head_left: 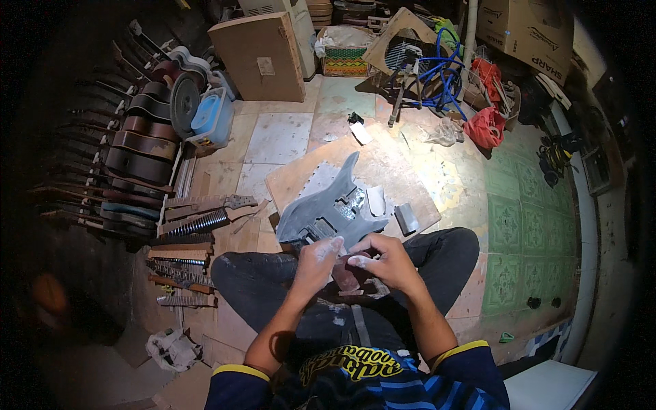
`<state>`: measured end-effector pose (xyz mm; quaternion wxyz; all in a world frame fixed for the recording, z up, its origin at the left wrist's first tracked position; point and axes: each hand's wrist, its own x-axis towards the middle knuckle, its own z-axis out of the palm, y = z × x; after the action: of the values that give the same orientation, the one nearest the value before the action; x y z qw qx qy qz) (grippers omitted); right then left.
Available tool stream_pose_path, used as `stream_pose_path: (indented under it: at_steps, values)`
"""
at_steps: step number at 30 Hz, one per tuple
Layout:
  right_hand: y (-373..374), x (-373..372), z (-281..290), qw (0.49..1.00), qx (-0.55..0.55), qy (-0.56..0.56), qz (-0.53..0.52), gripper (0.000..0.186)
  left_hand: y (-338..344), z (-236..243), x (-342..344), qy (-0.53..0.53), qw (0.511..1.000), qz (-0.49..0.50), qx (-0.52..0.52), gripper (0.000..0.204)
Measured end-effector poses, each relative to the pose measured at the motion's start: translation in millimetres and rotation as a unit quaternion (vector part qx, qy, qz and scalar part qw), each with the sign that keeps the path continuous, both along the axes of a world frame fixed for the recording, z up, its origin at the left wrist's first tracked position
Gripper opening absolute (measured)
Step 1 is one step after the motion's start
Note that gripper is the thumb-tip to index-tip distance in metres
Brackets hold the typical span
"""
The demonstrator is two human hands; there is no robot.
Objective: The person sands the surface of a guitar body using a piece of sandpaper, focusing on the edges and inner contours of the instrument.
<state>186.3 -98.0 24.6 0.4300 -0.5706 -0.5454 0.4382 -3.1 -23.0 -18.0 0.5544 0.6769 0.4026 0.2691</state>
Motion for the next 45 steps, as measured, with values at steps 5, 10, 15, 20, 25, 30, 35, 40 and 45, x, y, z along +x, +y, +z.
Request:
stream_pose_path:
  at_steps: [5,10,15,20,25,30,35,40,45]
  values:
    - [-9.4,6.8,-1.5,0.997,-0.014,0.035,-0.064,0.018,9.8,4.7,-3.1,0.124,0.968,0.102,0.192,0.029]
    - [-26.7,29.5,0.3,0.987,0.103,0.055,-0.111,0.013,16.9,2.5,-13.1,0.146,0.956,0.158,0.199,0.023]
    - [-57.4,71.0,22.8,0.939,0.114,0.244,-0.212,0.018,80.8,-42.3,-82.9,0.283,0.911,0.270,0.127,0.029]
    - [-49.0,55.9,13.2,0.962,0.056,0.184,-0.196,0.026,58.2,-2.6,-40.7,0.104,0.956,0.221,0.164,0.028]
    - [-36.3,34.9,11.2,0.974,0.005,0.202,-0.104,0.021,15.6,38.5,10.9,-0.058,0.986,-0.036,0.149,0.031]
    - [-31.4,26.7,17.0,0.974,-0.006,0.214,-0.076,0.021,16.9,28.9,14.8,-0.105,0.972,-0.190,0.092,0.027]
    - [-30.1,22.4,19.5,0.974,-0.029,0.208,-0.086,0.019,13.6,33.2,9.0,-0.111,0.978,-0.176,-0.014,0.023]
    - [-26.8,12.1,13.2,0.985,-0.020,0.137,-0.101,0.017,8.2,31.1,17.9,-0.024,0.977,-0.069,0.199,0.016]
    - [-21.2,0.6,15.9,0.991,-0.066,-0.002,-0.118,0.017,-1.2,22.2,17.4,-0.022,0.956,-0.016,0.292,0.013]
